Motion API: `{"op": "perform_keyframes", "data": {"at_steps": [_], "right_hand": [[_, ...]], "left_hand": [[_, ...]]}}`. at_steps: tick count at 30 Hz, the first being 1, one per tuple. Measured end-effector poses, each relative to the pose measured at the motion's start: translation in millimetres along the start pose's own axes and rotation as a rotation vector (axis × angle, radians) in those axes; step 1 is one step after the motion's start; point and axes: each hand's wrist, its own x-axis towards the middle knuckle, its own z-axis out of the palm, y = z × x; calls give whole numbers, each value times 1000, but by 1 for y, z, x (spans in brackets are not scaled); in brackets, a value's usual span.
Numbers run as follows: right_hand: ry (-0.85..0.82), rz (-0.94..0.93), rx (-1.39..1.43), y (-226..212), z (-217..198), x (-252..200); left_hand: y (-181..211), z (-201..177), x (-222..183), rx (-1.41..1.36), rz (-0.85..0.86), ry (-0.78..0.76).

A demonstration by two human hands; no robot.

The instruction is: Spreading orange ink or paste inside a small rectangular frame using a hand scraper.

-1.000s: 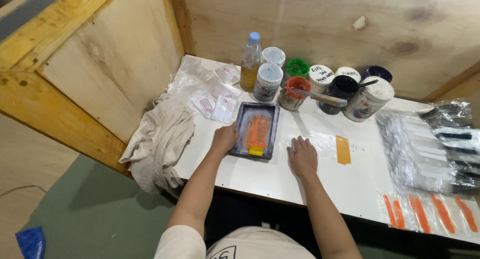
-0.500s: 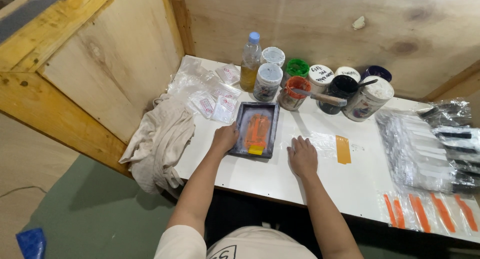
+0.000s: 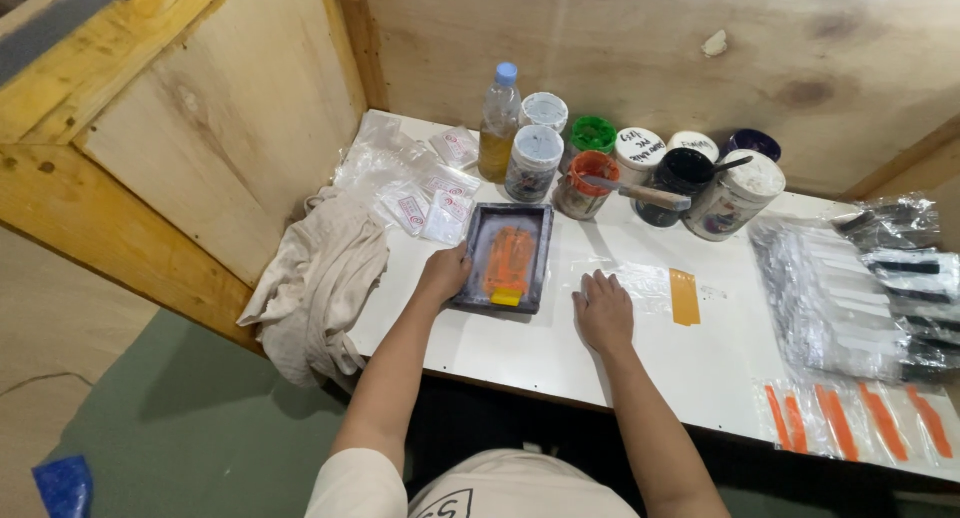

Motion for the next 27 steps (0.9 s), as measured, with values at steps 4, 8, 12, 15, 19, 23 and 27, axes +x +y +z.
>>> {"op": "perform_keyframes", "data": {"at_steps": [4, 8, 12, 15, 19, 23, 27], "right_hand": [[-33, 19, 9, 0, 0, 1], [-25, 25, 46, -5, -8, -3], [6, 76, 160, -17, -28, -12], [50, 60, 164, -6, -12, -8], [80, 46, 176, -6, -11, -11], [80, 2, 153, -10, -13, -13], [93, -110, 48, -1, 4, -10]], "left_hand": [[-14, -12, 1, -9, -11, 41], [-8, -41, -14, -32, -3, 98], [-20, -57, -15, -14, 19, 144], [-23, -66, -15, -9, -4, 156], [-43, -70, -11, -14, -23, 166], [-26, -85, -29, -1, -38, 182], [-17, -90, -41, 28, -17, 194]]}}
